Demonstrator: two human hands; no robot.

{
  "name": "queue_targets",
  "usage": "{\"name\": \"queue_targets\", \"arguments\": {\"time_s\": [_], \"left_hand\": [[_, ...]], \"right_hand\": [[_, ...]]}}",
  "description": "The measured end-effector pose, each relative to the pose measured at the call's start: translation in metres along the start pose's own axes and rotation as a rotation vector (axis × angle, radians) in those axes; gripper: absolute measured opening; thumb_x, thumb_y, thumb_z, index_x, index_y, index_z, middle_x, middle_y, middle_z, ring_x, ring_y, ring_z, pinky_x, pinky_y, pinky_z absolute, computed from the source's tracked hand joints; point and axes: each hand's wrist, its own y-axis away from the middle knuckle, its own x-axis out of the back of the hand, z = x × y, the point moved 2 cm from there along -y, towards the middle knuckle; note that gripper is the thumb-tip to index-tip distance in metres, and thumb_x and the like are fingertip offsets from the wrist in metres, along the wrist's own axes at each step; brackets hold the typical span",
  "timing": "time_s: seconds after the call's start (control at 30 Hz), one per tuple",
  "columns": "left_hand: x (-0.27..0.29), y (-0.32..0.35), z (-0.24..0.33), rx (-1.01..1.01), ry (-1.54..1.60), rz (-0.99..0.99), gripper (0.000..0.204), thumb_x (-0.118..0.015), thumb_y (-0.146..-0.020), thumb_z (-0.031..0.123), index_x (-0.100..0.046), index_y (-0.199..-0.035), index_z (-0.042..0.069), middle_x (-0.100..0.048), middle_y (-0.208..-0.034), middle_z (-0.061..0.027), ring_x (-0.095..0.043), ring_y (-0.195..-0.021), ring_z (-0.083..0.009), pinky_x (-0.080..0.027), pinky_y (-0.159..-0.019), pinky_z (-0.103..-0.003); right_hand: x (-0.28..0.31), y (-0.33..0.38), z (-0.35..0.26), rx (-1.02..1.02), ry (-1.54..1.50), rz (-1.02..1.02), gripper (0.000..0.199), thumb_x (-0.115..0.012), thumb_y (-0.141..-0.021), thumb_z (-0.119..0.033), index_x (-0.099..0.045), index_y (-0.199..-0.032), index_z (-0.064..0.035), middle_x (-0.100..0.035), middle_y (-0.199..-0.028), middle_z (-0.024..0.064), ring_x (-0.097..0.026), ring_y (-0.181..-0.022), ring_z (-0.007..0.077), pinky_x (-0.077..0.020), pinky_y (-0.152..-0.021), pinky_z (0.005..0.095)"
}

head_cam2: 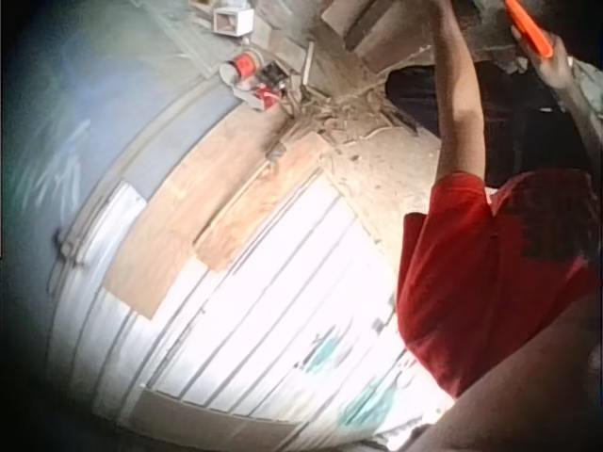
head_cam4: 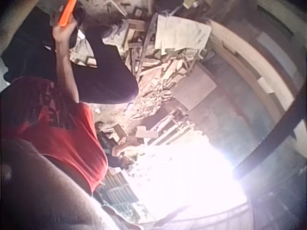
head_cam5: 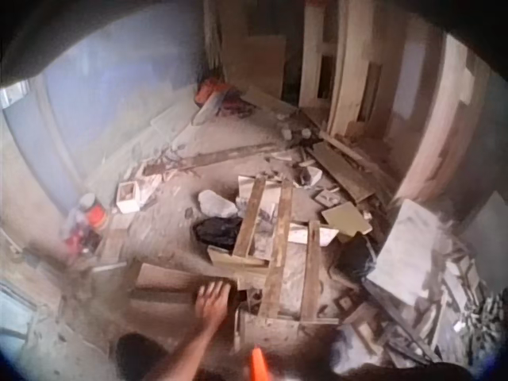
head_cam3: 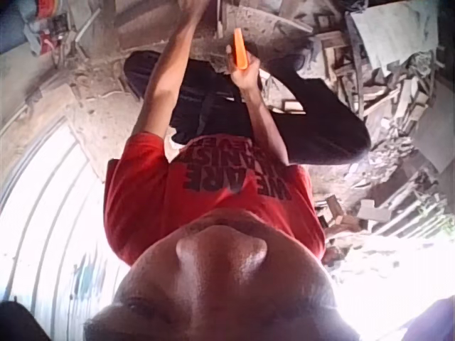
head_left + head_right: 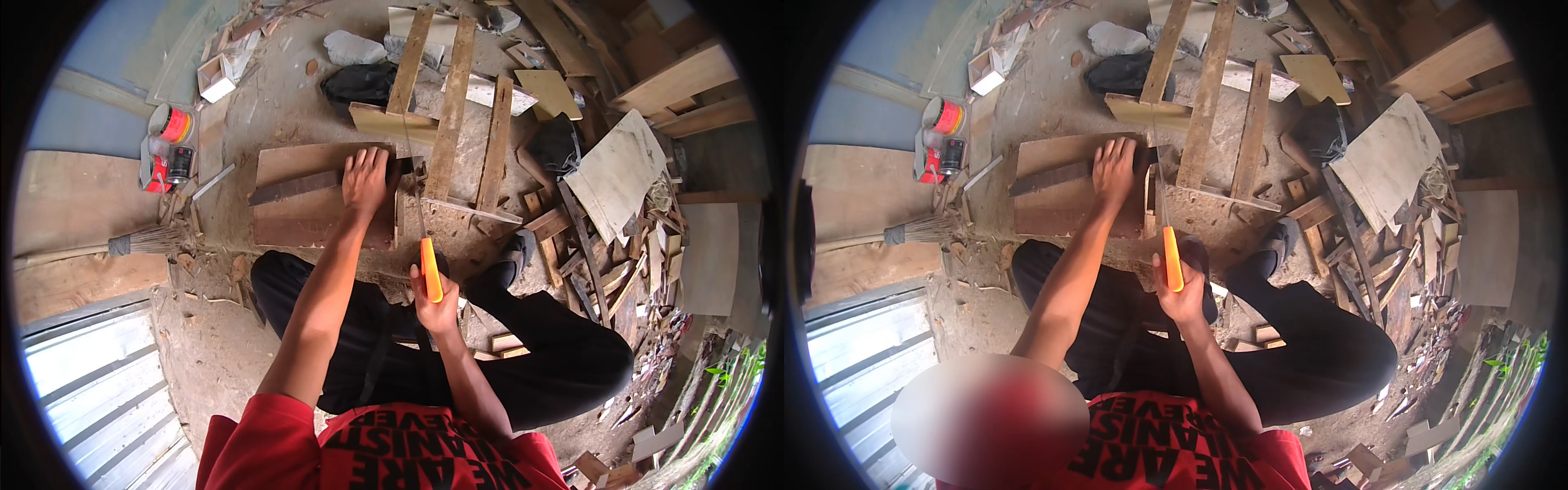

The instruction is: The person uses a hand saw to cut a piece of wood placed on a wooden pallet. After cutting, they inspect the cut piece and handle other wood scraps on the floor.

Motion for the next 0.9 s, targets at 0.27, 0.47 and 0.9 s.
{"name": "queue_targets", "arguments": {"time_s": [0.27,0.47,0.9], "left_hand": [[0.011,0.025,0.017,-0.003,0.118,0.127,0.047,-0.063,-0.085,0.012,-0.053,-0.131,0.004,-0.055,-0.128,-0.0122,-0.049,-0.122,-0.0294,-0.027,-0.115,-0.047],[0.002,0.027,0.015,0.025,0.129,0.076,0.054,-0.062,-0.081,0.004,-0.049,-0.134,0.004,-0.053,-0.13,-0.0127,-0.047,-0.125,-0.0309,-0.025,-0.115,-0.049],[0.001,0.022,0.017,0.071,0.226,0.041,0.061,-0.07,-0.08,0.015,-0.047,-0.136,0.004,-0.053,-0.132,-0.0126,-0.046,-0.126,-0.0314,-0.025,-0.114,-0.05]], "right_hand": [[0.012,-0.004,0.001,0.007,0.056,-0.023,0.033,-0.067,-0.095,-0.015,-0.053,-0.067,-0.0027,-0.049,-0.054,-0.0016,-0.043,-0.051,0.0048,-0.0343,-0.046,0.0273],[0.035,0.042,0.013,0.18,0.261,-0.054,0.015,-0.068,-0.089,-0.011,-0.062,-0.081,0.0002,-0.06,-0.061,0.0118,-0.059,-0.05,0.0176,-0.0444,-0.049,0.033],[0.001,-0.037,0.0,0.138,0.282,0.086,0.019,-0.067,-0.089,-0.012,-0.061,-0.076,0.0016,-0.056,-0.057,0.0115,-0.055,-0.048,0.018,-0.0436,-0.048,0.0335]]}}
